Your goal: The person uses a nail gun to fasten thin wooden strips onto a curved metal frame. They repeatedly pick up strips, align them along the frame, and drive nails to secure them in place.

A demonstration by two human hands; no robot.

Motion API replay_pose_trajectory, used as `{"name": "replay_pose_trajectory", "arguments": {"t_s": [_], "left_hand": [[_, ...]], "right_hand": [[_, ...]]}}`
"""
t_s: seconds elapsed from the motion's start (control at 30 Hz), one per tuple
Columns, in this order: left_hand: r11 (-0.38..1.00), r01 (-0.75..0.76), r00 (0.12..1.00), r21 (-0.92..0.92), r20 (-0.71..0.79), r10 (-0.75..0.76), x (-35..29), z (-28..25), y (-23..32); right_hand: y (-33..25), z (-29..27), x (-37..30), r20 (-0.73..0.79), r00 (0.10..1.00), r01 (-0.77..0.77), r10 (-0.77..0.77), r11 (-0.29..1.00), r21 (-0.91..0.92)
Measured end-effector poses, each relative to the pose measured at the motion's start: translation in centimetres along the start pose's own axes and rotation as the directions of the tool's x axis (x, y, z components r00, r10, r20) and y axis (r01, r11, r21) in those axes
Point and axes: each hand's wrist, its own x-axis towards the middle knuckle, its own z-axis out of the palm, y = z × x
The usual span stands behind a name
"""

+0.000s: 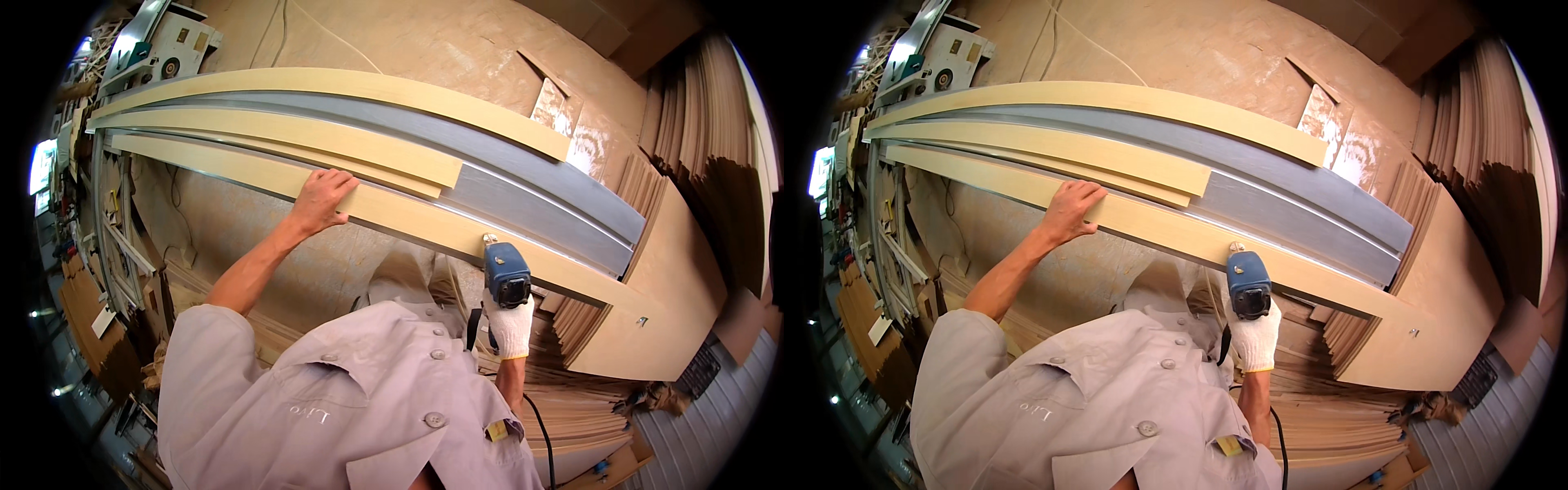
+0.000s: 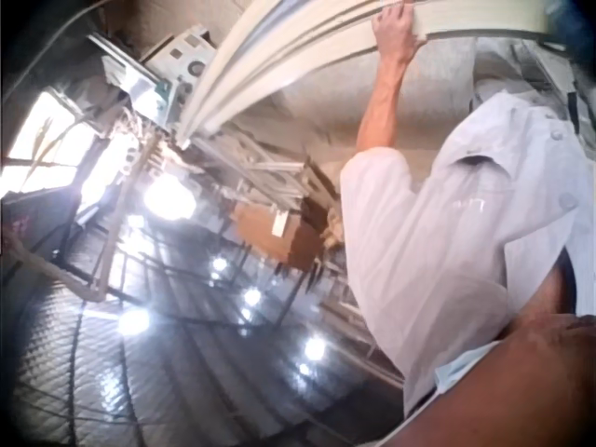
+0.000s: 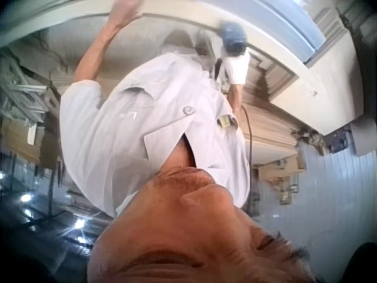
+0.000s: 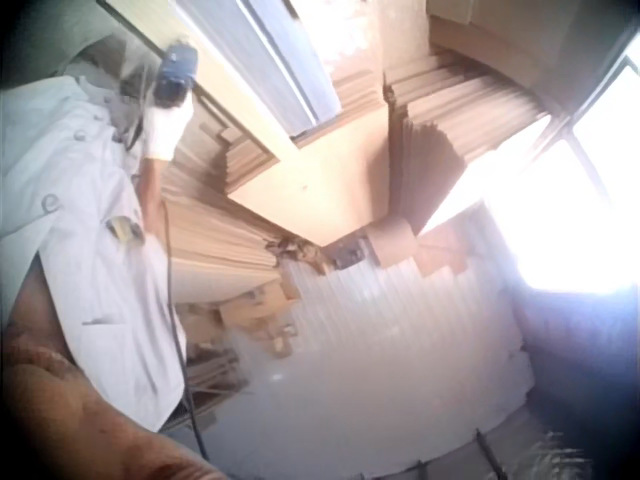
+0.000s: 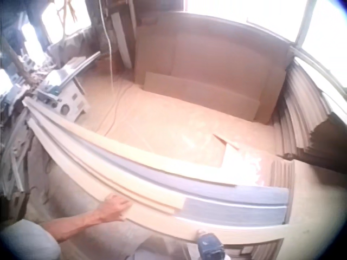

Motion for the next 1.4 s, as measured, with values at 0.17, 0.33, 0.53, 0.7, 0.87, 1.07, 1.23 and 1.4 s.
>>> {"name": "replay_pose_trajectory", "arguments": {"t_s": [0.17, 0.33, 0.53, 0.7, 0.87, 1.07, 1.23, 1.4], "left_hand": [[1.000, 0.022, 1.000, 0.007, -0.005, -0.022, -0.1, 0.0, 0.0], [0.998, 0.063, 0.998, -0.007, 0.000, -0.063, 0.1, -0.3, 0.8], [0.998, 0.070, 0.997, 0.005, 0.013, -0.070, 0.2, -0.1, 1.1], [0.997, 0.079, 0.997, -0.001, -0.001, -0.079, -0.1, 0.0, 0.8], [0.994, 0.108, 0.994, 0.019, -0.005, -0.108, -0.3, 0.2, 1.2], [0.995, 0.097, 0.995, 0.027, 0.008, -0.097, -0.1, -0.3, 1.5], [0.994, 0.108, 0.994, 0.025, 0.010, -0.108, 0.1, -0.3, 1.7], [0.994, 0.107, 0.994, 0.020, 0.008, -0.107, 0.2, -0.5, 1.9]], "right_hand": [[1.3, -1.9, 0.2, 0.013, 0.999, 0.050, -0.049, 0.994, -0.102], [3.9, -4.4, 0.2, -0.050, 0.994, 0.091, -0.096, 0.990, -0.106], [5.6, -8.1, 0.9, -0.090, 0.996, -0.004, -0.006, 0.994, -0.108], [5.6, -11.1, 0.8, -0.118, 0.988, -0.088, 0.098, 0.992, 0.087], [5.5, -13.6, 0.7, -0.135, 0.981, -0.133, 0.140, 0.989, 0.057], [8.9, -16.5, 1.0, -0.175, 0.978, -0.109, 0.111, 0.994, 0.020], [9.3, -18.8, 0.9, -0.161, 0.971, -0.153, 0.174, 0.979, 0.135], [10.6, -20.7, 1.0, -0.199, 0.961, -0.149, 0.193, 0.966, 0.213]]}}
